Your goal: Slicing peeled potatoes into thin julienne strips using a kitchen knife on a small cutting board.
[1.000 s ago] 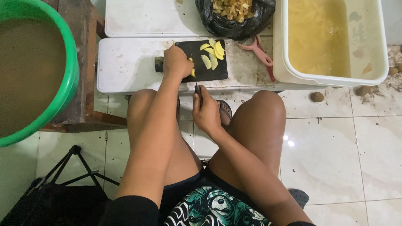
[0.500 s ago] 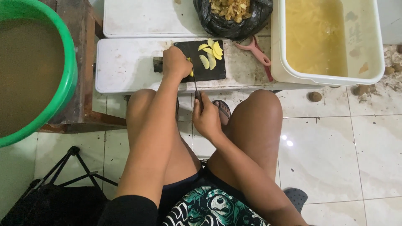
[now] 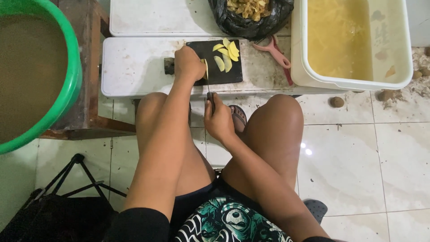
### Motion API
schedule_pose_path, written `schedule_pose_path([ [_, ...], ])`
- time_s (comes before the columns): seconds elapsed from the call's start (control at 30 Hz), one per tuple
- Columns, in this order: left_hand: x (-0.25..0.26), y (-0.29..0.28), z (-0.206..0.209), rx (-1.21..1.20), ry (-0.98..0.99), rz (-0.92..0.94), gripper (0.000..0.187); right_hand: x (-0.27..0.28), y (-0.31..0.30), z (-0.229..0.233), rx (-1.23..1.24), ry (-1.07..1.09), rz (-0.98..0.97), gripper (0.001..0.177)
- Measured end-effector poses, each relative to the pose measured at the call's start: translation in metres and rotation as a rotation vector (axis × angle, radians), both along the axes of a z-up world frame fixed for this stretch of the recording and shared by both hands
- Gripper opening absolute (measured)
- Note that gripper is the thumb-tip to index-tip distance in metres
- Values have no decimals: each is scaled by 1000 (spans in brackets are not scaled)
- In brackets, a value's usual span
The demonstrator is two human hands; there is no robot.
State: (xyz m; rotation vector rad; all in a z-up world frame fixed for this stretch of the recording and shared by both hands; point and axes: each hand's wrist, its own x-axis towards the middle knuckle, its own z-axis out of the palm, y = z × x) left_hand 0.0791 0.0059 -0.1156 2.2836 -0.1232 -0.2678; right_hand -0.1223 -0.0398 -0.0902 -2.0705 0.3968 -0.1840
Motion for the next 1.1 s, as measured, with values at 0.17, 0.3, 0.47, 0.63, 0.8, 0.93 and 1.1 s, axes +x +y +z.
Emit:
schedule_pose_path([
  [0.17, -10, -2, 22, 31, 5, 5, 7, 4, -1, -8, -36, -12, 7, 50],
  [0.3, -15, -1, 37, 48, 72, 3, 11, -18, 4, 10, 0, 50, 4, 51],
  [0.47, -8, -3, 14, 78, 83, 32, 11, -44, 7, 12, 35, 66, -16, 51],
  [0.63, -12, -3, 23, 91, 76, 27, 16, -40, -6, -15, -124, -3, -70, 47],
  [0.8, -10, -3, 14, 59, 28, 54, 19, -17, -19, -13, -225, 5, -112, 44],
  [0.93, -18, -3, 27, 21, 30, 61, 24, -12, -11, 14, -312, -6, -136, 41],
  [1.1, -25, -5, 55, -11, -107, 46, 34, -9, -17, -15, -473, 54, -176, 44],
])
